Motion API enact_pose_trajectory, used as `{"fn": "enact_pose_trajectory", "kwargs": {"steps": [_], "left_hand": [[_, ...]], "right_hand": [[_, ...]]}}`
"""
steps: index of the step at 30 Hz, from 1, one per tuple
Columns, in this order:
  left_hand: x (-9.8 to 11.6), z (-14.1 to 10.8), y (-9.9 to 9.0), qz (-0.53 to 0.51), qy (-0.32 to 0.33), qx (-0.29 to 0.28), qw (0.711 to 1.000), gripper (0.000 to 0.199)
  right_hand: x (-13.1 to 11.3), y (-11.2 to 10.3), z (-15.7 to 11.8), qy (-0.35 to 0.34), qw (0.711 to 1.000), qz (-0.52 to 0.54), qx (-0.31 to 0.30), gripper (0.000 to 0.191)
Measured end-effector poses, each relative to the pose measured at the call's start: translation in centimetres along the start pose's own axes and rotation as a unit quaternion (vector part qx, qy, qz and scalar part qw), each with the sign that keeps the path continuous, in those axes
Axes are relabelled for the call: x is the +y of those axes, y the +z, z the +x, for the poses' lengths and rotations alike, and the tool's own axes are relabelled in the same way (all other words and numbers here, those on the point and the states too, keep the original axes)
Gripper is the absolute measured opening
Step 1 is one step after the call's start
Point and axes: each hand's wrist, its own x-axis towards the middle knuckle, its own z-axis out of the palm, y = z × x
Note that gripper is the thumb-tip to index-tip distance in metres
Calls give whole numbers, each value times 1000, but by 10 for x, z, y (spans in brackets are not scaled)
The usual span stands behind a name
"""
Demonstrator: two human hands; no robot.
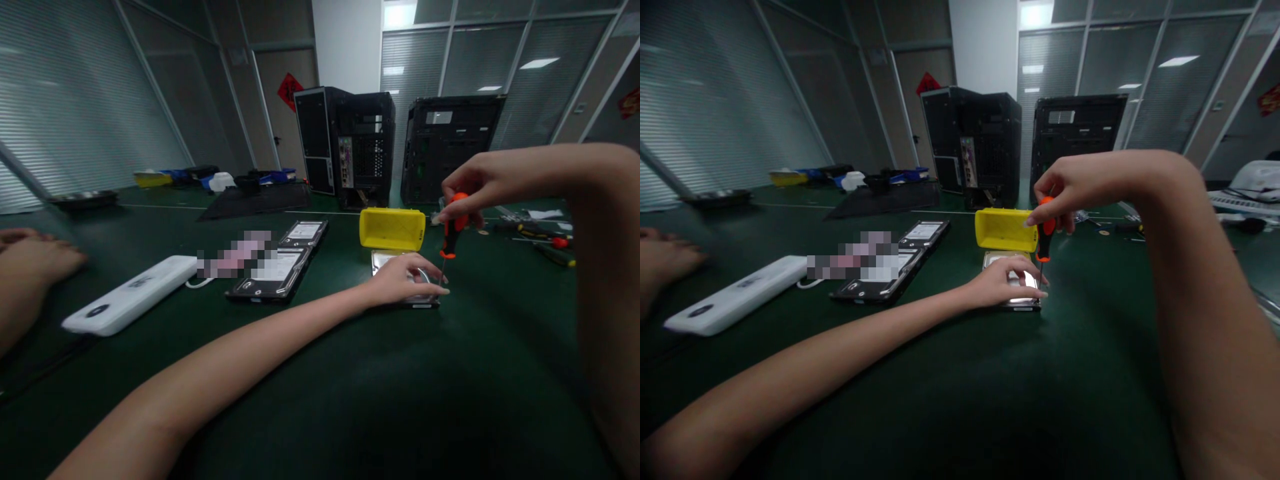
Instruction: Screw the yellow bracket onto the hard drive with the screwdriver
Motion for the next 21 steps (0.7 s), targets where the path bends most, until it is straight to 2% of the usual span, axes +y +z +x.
{"fn": "enact_pose_trajectory", "kwargs": {"steps": [5,10,15,21], "left_hand": [[9,3,-3,3,35,47,998,25],[13,0,6,-59,8,75,995,27],[10,-5,12,-106,9,67,992,28],[6,-6,13,-120,2,55,991,32]], "right_hand": [[0,-1,0,19,1000,1,-9,40],[-3,0,0,30,1000,7,-7,45],[-8,3,-1,32,998,39,-40,48],[-15,3,0,-24,997,51,-53,42]]}}
